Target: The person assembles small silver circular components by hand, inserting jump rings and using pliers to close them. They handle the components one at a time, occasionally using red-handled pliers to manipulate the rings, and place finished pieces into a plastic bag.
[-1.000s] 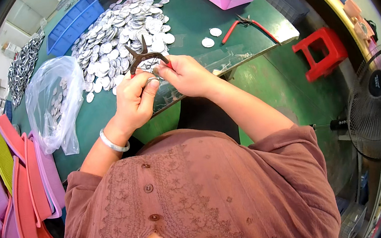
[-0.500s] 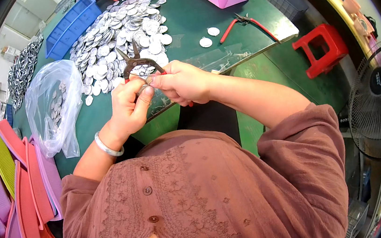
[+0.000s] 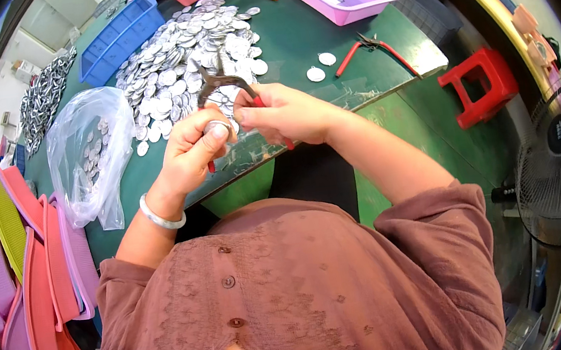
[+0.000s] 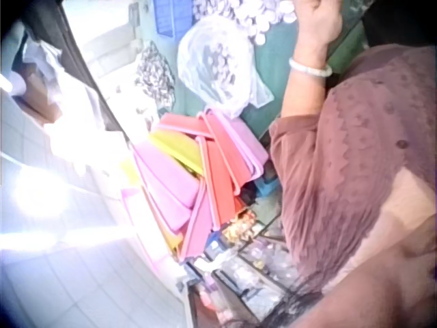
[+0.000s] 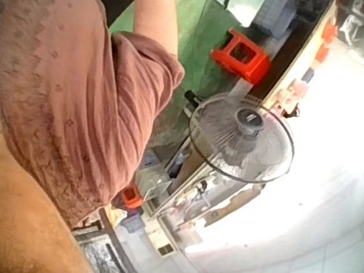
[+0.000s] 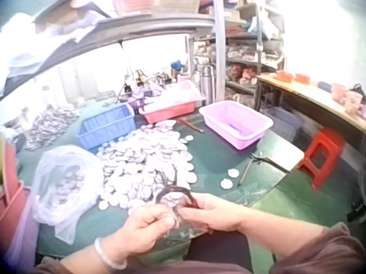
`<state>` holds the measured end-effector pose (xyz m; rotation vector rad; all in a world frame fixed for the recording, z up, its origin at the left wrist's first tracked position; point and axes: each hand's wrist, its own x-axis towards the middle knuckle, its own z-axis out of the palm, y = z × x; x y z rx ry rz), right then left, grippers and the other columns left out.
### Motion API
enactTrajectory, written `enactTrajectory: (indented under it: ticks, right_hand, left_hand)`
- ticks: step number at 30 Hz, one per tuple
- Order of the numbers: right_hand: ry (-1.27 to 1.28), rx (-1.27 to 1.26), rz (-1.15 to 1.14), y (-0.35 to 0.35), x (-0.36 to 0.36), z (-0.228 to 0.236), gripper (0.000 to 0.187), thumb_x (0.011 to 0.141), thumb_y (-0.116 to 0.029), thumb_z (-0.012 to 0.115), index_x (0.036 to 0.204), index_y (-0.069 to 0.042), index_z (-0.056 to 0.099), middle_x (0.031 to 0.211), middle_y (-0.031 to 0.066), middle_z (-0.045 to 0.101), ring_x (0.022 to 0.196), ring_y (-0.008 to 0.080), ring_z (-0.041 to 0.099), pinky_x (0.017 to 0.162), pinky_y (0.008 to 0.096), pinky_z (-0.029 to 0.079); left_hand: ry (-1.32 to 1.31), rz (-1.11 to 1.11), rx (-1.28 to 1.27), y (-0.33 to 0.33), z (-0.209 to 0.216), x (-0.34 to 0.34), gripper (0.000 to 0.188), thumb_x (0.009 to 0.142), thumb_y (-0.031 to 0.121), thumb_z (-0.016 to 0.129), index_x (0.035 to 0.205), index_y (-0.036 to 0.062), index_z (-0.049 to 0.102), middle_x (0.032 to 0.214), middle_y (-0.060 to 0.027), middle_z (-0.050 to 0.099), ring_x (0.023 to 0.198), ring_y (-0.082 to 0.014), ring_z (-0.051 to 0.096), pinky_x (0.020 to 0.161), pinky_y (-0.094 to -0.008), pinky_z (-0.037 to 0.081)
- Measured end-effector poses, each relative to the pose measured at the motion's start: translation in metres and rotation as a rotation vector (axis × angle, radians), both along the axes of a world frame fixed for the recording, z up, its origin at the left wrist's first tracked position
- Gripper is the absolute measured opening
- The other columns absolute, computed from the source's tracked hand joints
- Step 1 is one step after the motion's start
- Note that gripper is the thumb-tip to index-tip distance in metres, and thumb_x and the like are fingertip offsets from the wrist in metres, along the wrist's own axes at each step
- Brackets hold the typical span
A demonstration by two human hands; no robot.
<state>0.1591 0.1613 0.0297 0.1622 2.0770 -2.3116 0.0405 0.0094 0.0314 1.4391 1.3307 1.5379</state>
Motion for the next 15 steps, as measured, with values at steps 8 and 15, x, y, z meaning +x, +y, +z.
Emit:
enactTrajectory:
  ticks: [8, 15]
  right_hand:
    - [0.332, -0.534, 0.187, -0.021, -0.007, -0.034, 0.056, 0.087, -0.029, 0.048, 0.13, -0.001, 0.028, 0.123, 0.0096, 0.04, 0.111, 0.0198, 0.043, 0.086, 0.0337, 0.037]
    - [0.43, -0.505, 0.065, -0.023, -0.011, -0.033, 0.055, 0.085, -0.026, 0.05, 0.13, -0.002, 0.03, 0.129, 0.0084, 0.037, 0.119, 0.02, 0.034, 0.092, 0.0351, 0.032]
  left_hand:
    - [-0.381, -0.098, 0.001, -0.006, 0.001, -0.007, 0.022, 0.087, 0.02, 0.047, 0.076, 0.0011, 0.051, 0.069, -0.0034, 0.045, 0.061, -0.0114, 0.039, 0.059, -0.0235, 0.032]
    - [-0.362, 0.063, 0.021, -0.017, -0.009, -0.008, 0.02, 0.088, 0.019, 0.047, 0.083, 0.0008, 0.055, 0.089, -0.004, 0.05, 0.087, -0.0138, 0.045, 0.08, -0.027, 0.034]
